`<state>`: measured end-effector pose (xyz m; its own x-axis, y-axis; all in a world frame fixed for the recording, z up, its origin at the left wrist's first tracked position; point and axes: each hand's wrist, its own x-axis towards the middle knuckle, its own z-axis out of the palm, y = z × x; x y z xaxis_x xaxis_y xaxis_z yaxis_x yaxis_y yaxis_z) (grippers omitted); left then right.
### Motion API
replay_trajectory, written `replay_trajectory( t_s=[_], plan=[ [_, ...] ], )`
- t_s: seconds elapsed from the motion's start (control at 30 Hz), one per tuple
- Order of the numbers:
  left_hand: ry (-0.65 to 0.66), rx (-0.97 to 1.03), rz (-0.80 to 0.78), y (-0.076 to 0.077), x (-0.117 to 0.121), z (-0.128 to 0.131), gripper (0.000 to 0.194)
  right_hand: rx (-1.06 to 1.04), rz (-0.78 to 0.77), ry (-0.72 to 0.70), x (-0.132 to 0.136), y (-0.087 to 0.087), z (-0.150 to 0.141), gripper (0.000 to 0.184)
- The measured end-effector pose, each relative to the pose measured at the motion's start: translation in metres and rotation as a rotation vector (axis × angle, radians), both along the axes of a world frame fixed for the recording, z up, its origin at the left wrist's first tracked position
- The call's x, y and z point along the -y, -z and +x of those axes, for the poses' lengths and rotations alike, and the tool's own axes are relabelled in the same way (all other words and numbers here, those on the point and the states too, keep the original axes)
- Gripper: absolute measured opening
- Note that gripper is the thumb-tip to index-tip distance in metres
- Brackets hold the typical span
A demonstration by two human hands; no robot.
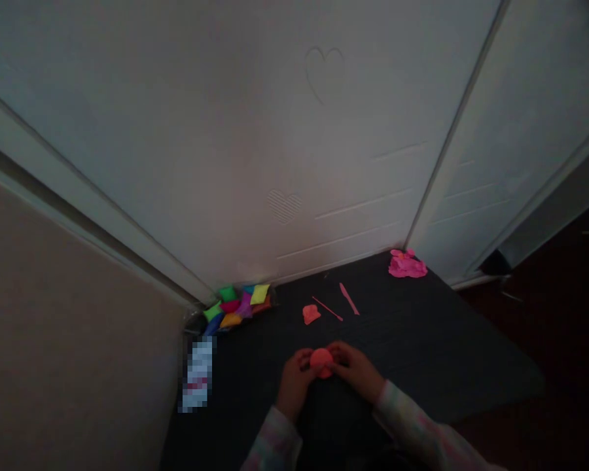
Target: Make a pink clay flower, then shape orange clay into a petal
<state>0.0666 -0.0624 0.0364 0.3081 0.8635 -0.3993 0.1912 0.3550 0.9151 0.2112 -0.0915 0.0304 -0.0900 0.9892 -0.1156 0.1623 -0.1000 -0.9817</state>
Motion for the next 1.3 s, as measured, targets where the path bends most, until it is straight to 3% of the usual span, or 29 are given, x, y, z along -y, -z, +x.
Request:
replay_trajectory(
  t_s=[0.1, 0.2, 0.33, 0.4, 0.47, 0.57, 0.83, 1.1, 1.3],
  plan=[
    [0.023, 0.109, -0.061, -0.057, -0.013, 0.010, 0.025, -0.206, -0.094, -0.025, -0.012, -0.052, 0.009, 0.024],
    [0.007, 0.191, -0.038, -0.132, -0.021, 0.020, 0.024, -0.183, -0.057, -0.034, -0.021, -0.127, 0.021, 0.024],
    [-0.007, 0.279, 0.072, -0.229, -0.021, 0.027, 0.028, -0.087, 0.109, 0.026, -0.023, -0.226, 0.029, 0.021],
    [0.065, 0.297, 0.120, -0.262, -0.017, 0.027, 0.026, -0.057, 0.155, 0.048, -0.020, -0.258, 0.029, 0.018],
    [0.101, 0.273, 0.173, -0.282, -0.012, 0.026, 0.026, -0.068, 0.175, 0.044, -0.015, -0.277, 0.027, 0.018],
    [0.031, 0.190, 0.256, -0.292, -0.002, 0.021, 0.022, -0.067, 0.205, 0.018, -0.008, -0.285, 0.023, 0.016],
    [-0.109, -0.158, 0.543, -0.297, 0.028, 0.003, 0.015, 0.086, 0.300, -0.058, 0.004, -0.293, 0.010, 0.011],
    [0.034, -0.179, 0.681, -0.312, 0.027, -0.010, 0.020, 0.217, 0.449, -0.219, 0.006, -0.307, 0.011, 0.019],
    [0.045, -0.173, 0.770, -0.315, 0.028, -0.007, 0.020, 0.217, 0.577, -0.143, 0.010, -0.307, 0.012, 0.025]
  ],
)
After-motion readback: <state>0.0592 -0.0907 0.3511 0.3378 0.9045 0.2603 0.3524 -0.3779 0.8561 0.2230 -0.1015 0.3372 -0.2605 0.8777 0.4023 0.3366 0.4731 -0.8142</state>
